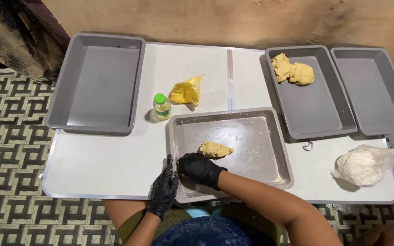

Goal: Kneading a small batch of dough in a metal tray while occasionally adding liquid from a bottle.

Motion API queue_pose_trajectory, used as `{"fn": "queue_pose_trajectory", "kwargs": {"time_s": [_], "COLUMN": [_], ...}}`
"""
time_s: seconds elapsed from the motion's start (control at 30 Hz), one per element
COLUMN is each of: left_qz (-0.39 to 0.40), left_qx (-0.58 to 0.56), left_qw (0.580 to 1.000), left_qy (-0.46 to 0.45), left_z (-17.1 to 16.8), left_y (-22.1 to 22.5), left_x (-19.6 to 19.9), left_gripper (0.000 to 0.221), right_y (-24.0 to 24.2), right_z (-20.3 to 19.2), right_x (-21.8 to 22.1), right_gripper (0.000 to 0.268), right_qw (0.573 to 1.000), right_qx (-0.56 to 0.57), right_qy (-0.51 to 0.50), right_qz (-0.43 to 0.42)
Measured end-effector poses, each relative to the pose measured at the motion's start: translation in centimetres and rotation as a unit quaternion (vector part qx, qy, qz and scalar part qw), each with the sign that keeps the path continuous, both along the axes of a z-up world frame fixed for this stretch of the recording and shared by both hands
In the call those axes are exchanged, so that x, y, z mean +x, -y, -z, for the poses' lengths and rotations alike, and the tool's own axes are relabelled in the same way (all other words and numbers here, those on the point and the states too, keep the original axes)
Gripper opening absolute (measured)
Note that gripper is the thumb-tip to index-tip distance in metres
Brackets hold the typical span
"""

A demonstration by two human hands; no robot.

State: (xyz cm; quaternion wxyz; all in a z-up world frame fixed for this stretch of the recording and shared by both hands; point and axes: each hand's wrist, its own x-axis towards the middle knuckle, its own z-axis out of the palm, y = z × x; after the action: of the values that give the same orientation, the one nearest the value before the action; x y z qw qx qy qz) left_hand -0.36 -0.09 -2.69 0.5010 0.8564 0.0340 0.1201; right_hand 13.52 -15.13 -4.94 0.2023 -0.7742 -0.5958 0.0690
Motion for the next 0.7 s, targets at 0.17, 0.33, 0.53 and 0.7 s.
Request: {"fn": "queue_pose_trajectory", "kwargs": {"time_s": [0.17,0.33,0.53,0.7], "left_qz": [0.007,-0.121,-0.160,-0.174], "left_qx": [-0.012,0.050,0.001,0.116], "left_qw": [1.000,0.983,0.971,0.969], "left_qy": [-0.013,-0.128,-0.177,-0.133], "left_z": [-0.6,-8.2,-7.2,0.4], "left_y": [0.1,1.8,3.0,3.1], "left_x": [0.0,1.3,1.5,0.2], "left_gripper": [0.061,0.039,0.048,0.047], "right_y": [2.7,8.0,14.2,16.9], "right_z": [1.5,7.1,-0.4,-3.3], "right_x": [-2.7,-3.8,-3.5,-2.8], "right_gripper": [0.021,0.033,0.064,0.062], "right_qw": [0.998,0.993,0.899,0.885], "right_qx": [-0.048,-0.075,-0.081,-0.126], "right_qy": [-0.038,-0.025,-0.304,-0.273], "right_qz": [-0.010,0.092,0.305,0.356]}}
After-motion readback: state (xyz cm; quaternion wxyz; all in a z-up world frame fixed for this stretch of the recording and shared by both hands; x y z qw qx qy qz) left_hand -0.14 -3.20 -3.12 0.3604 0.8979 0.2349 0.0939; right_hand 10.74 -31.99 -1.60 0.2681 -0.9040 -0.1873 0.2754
